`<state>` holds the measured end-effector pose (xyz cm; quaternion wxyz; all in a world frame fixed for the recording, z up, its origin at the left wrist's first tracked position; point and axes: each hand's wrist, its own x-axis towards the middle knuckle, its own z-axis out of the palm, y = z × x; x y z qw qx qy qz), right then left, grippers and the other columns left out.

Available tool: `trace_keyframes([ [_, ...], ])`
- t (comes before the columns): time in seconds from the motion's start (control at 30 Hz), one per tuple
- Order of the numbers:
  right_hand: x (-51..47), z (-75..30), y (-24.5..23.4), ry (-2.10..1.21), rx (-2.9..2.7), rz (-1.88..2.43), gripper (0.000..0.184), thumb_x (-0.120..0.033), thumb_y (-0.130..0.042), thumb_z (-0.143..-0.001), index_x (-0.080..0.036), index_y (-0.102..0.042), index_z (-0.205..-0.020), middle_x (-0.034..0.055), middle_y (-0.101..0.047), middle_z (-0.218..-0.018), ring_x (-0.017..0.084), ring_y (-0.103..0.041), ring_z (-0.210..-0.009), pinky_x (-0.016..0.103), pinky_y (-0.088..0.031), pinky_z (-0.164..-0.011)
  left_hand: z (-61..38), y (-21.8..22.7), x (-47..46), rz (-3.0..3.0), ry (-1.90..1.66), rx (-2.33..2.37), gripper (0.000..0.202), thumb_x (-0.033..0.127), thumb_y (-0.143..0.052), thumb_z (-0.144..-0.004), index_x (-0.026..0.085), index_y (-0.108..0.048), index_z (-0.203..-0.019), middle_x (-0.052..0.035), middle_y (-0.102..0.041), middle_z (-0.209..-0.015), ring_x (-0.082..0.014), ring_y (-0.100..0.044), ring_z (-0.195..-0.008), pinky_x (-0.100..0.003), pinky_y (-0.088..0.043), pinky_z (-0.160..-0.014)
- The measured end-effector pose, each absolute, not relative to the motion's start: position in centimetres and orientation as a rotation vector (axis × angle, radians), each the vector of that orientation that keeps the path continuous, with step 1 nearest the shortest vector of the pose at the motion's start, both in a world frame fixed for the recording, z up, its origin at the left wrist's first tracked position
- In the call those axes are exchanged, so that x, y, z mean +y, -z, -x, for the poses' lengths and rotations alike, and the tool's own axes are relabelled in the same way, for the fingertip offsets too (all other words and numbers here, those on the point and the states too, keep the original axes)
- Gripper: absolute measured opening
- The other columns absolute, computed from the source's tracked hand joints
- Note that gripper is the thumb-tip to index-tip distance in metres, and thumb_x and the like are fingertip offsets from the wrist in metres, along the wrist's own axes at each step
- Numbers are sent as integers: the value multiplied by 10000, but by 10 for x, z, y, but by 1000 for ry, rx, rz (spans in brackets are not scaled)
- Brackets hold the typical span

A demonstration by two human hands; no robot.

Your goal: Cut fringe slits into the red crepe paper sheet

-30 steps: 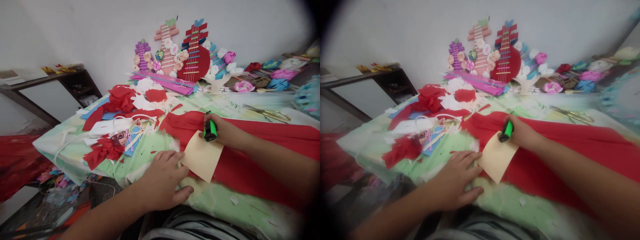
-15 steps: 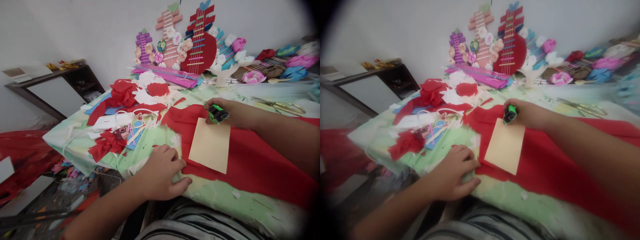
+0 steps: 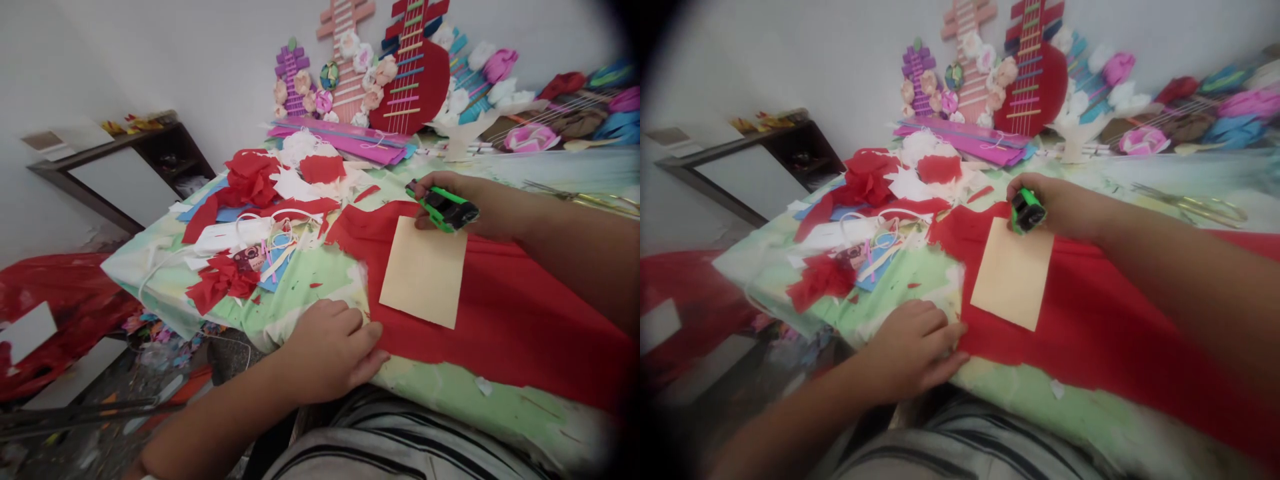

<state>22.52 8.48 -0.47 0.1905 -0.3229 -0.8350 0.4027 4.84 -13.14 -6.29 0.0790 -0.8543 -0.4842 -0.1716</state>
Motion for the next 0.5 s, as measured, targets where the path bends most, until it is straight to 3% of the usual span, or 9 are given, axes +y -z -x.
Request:
trace_keyframes([
  [0.23, 84, -241, 26, -1410, -2011, 888, 432, -271, -719, -556, -242, -458, -899, -14, -556, -774, 125, -552, -693, 288, -454, -644, -50, 68, -137, 2508, 467, -1421, 417, 478, -442, -789, 141, -588, -987, -81, -562, -789, -229, -484, -713, -381, -399, -617],
  [0.37, 70, -241, 46, -1660, -1696, 901, 400, -235, -712, -581, -242, -424, -859, -42, -495, -757, 94, -528, -645, 248, -449, -574, -50, 69, -138, 2450, 501, -1446, 420, 476, -434, -790, 138, -587, -987, -116, -562, -956, -261, -482, -849, -423, -391, -716],
  [0.5, 72, -247, 51, -1679, -1630, 907, 394, -217, -712, -587, -245, -427, -857, -41, -487, -765, 94, -531, -665, 235, -450, -575, -50, 67, -137, 2488, 524, -1401, 367, 431, -437, -804, 134, -593, -950, -102, -582, -983, -248, -482, -887, -416, -377, -770],
])
